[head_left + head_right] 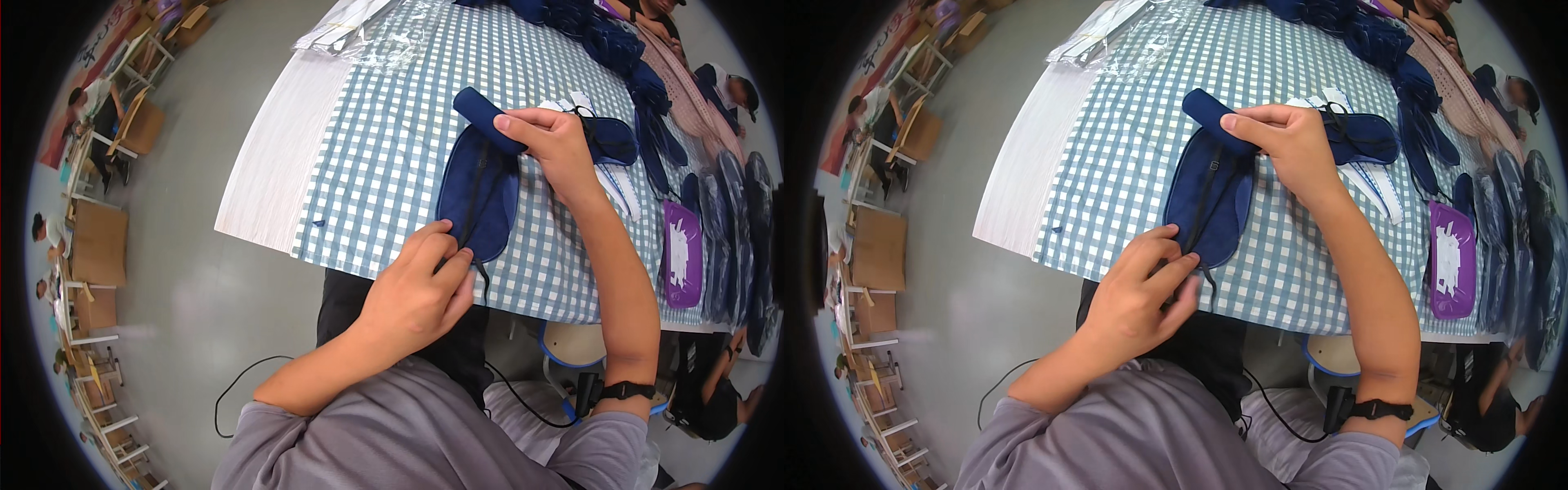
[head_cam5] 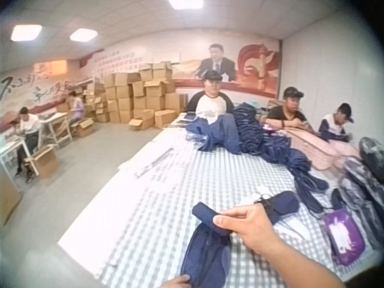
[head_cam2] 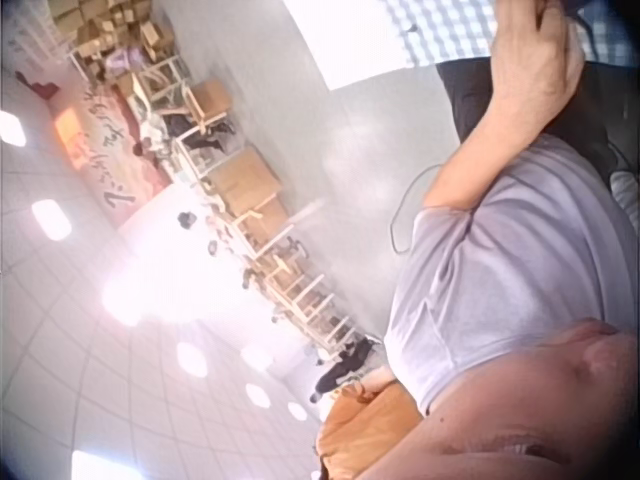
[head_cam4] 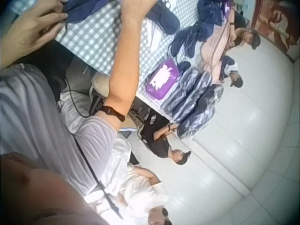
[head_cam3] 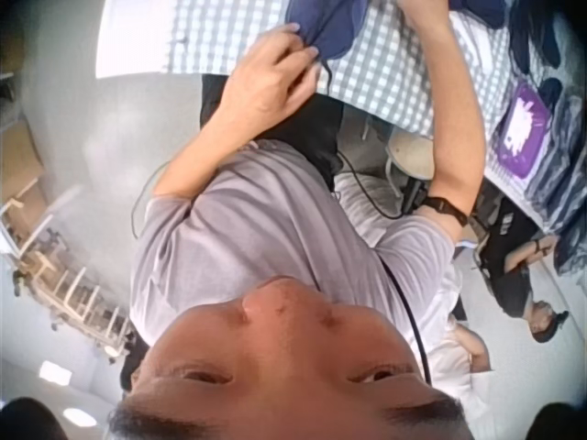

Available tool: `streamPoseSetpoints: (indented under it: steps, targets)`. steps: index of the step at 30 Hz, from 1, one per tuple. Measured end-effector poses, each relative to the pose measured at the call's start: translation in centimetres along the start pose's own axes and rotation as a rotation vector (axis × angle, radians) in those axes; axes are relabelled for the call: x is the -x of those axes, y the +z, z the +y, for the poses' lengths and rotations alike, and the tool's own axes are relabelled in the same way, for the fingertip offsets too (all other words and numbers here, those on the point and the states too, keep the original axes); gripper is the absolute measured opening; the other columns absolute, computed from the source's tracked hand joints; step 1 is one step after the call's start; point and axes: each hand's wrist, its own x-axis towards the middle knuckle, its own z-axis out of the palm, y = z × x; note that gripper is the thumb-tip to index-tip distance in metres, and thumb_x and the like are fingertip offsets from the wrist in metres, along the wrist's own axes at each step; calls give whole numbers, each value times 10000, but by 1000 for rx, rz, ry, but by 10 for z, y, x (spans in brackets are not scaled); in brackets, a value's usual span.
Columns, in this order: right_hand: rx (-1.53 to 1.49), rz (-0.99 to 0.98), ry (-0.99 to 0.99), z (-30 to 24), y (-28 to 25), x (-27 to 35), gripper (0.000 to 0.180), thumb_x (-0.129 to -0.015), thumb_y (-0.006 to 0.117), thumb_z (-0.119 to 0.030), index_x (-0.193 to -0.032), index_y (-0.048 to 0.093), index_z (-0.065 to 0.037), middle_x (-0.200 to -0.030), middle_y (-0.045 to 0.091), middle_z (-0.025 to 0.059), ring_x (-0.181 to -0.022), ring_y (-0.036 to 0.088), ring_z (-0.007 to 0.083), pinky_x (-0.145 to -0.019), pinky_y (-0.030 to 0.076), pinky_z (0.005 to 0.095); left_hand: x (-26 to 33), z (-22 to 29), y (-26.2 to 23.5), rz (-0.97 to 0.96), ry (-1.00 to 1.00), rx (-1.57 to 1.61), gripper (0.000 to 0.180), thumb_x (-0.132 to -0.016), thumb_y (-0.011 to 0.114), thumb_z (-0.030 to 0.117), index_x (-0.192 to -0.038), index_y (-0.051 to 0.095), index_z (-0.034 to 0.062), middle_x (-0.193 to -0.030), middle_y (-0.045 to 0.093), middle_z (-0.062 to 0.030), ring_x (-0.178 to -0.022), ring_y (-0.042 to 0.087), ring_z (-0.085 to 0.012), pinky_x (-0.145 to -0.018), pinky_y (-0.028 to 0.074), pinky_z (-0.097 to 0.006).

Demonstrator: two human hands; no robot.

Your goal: The person is inspecting a pair of blue socks, turning them over, checking the stitching, and then rolling them up with a paper band.

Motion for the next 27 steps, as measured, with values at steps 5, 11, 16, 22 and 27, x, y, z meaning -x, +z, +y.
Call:
streamPoseSetpoints:
  steps: [5,11,16,22,27]
  targets:
    - [22,-3,19,1,-1,-1,359,-917,867,-260,-1115,828,38,-931,797,69,-841,675,95,-767,506,243,4,0,14,100,0,-18,361,-830,821,1,-1186,766,-1,-1101,654,-125,-1223,676,-387,-974,590,-455]
    - [6,-9,22,4,-2,-2,357,-920,865,-262,-1118,830,33,-945,803,74,-864,693,111,-804,523,254,0,7,13,56,26,-108,265,-865,861,60,-1105,762,6,-1107,661,-129,-1229,679,-377,-942,604,-438]
    - [3,-15,20,2,-1,-2,344,-927,861,-243,-1123,826,37,-957,807,78,-875,699,116,-818,531,258,4,4,28,194,-29,-80,315,-853,866,69,-1144,757,16,-1114,663,-113,-1222,686,-360,-921,610,-434]
    - [-14,-19,11,1,0,-1,334,-931,856,-226,-1120,822,48,-973,812,88,-896,712,120,-842,541,261,0,9,19,120,-7,-140,239,-829,874,67,-1043,778,17,-1084,691,-109,-1204,708,-359,-885,624,-420]
    - [19,-2,30,-2,-2,1,340,-921,864,-209,-1126,814,57,-977,812,104,-904,733,132,-853,559,262,7,3,28,216,59,-115,300,-787,895,92,-1045,775,-4,-1100,701,-126,-1195,718,-361,-904,628,-416]
